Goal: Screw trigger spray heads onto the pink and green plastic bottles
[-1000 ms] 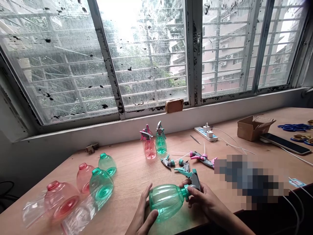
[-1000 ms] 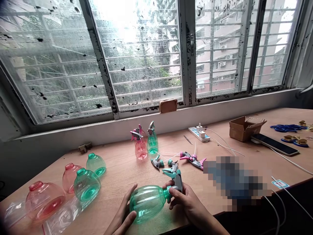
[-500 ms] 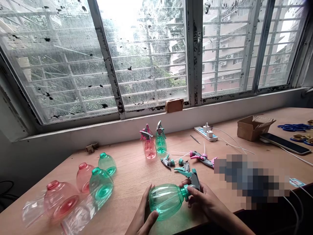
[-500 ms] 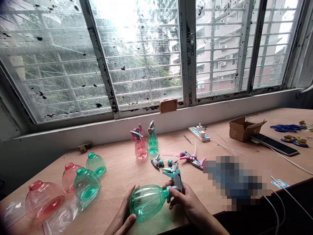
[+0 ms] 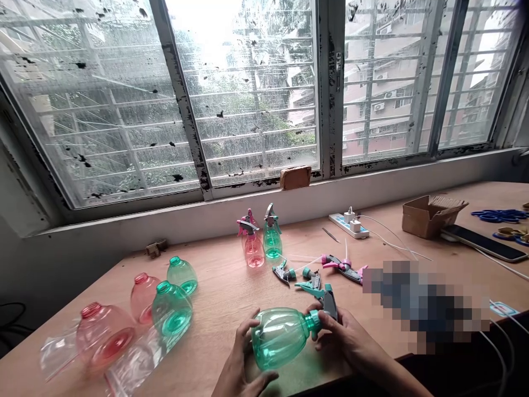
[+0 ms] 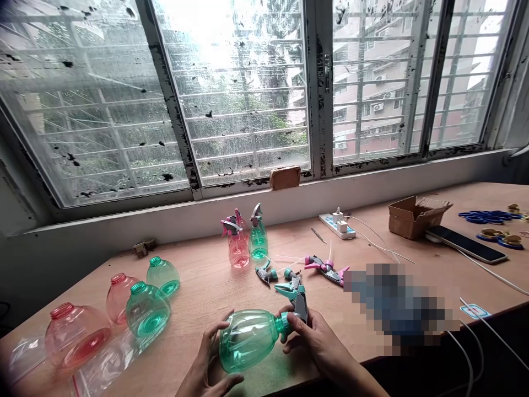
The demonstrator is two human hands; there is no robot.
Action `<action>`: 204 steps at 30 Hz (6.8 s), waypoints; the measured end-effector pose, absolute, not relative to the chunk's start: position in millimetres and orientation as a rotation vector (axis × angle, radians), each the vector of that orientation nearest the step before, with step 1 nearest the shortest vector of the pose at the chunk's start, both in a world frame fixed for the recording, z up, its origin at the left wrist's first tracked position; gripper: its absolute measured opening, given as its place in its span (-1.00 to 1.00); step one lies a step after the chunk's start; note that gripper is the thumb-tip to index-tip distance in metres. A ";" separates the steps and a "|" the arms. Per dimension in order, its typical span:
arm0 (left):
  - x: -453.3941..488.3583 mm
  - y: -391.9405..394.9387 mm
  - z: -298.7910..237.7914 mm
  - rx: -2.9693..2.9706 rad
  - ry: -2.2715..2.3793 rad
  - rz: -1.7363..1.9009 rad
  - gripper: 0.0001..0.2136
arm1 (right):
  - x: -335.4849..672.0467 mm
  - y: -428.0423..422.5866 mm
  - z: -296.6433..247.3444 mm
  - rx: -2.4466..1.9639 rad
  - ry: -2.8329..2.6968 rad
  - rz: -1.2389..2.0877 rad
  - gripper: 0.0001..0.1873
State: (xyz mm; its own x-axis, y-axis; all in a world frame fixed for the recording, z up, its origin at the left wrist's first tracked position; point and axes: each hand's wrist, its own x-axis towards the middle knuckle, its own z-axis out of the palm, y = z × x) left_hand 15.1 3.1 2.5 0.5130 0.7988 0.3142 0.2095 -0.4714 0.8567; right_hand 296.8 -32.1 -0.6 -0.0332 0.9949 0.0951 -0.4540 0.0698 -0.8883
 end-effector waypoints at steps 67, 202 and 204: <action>13.7 1.9 3.7 1.948 0.784 0.832 0.03 | 304.2 -30.2 -11.1 -0.888 -1.033 1.291 -0.52; 13.5 1.1 11.5 1.842 0.919 0.859 -0.31 | 306.6 -34.0 -5.7 -0.890 -0.959 1.368 -0.41; 12.2 0.9 15.3 1.819 0.918 0.813 -0.35 | 306.7 -33.2 -6.8 -0.878 -0.936 1.379 -0.41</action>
State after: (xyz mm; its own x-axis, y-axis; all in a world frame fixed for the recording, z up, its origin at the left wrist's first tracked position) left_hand 12.2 0.9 15.3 0.5051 0.8505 0.1465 0.2487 -0.3060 0.9190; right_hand 306.7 -33.2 -6.8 -0.0241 0.9994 0.0264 -0.3938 0.0147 -0.9191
